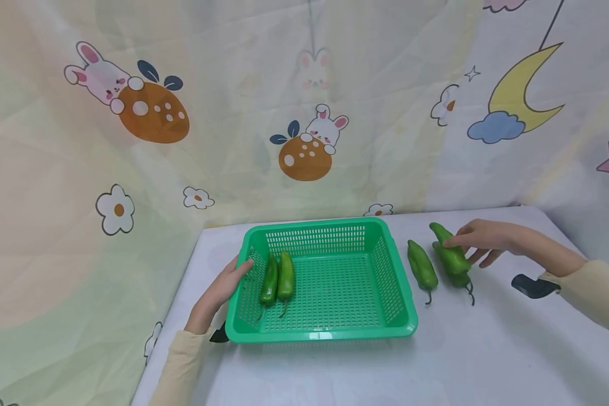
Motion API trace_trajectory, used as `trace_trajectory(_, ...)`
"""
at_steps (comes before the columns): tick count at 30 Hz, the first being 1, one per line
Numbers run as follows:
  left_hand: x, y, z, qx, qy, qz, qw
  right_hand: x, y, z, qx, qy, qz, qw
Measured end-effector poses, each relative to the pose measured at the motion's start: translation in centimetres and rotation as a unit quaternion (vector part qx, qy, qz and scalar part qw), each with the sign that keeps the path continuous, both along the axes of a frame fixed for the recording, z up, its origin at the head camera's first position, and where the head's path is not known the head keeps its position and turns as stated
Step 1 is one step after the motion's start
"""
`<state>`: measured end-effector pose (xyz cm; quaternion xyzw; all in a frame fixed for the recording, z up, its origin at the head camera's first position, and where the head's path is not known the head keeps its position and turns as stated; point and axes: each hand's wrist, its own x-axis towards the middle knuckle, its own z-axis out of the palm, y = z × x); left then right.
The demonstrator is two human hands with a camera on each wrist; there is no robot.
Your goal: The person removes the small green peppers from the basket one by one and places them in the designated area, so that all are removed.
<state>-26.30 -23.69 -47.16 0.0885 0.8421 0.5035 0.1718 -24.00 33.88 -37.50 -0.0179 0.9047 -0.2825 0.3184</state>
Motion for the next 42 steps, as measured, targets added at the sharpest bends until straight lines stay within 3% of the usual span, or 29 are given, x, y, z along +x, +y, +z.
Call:
trace_trajectory(9, 0.0, 0.0, 0.0, 0.017, -0.003, 0.0, 0.9998, -0.3, 2.8, -1.8, 0.045, 0.011, -0.016, 0.9988)
trace_trajectory(17, 0.0, 0.1, 0.1, 0.025, -0.006, -0.006, 0.9996, -0.7, 4.3, -3.7, 0.074, -0.005, -0.021, 0.997)
trace_trajectory(30, -0.2, 0.0, -0.2, 0.025, -0.005, -0.005, 0.9997, -1.5, 4.5, -5.6, 0.108, -0.019, -0.039, 0.9932)
trace_trajectory(42, -0.2, -0.1, -0.3, 0.028, -0.007, 0.001, 0.9996, -1.7, 3.8, -6.1, 0.132, -0.015, -0.059, 0.9893)
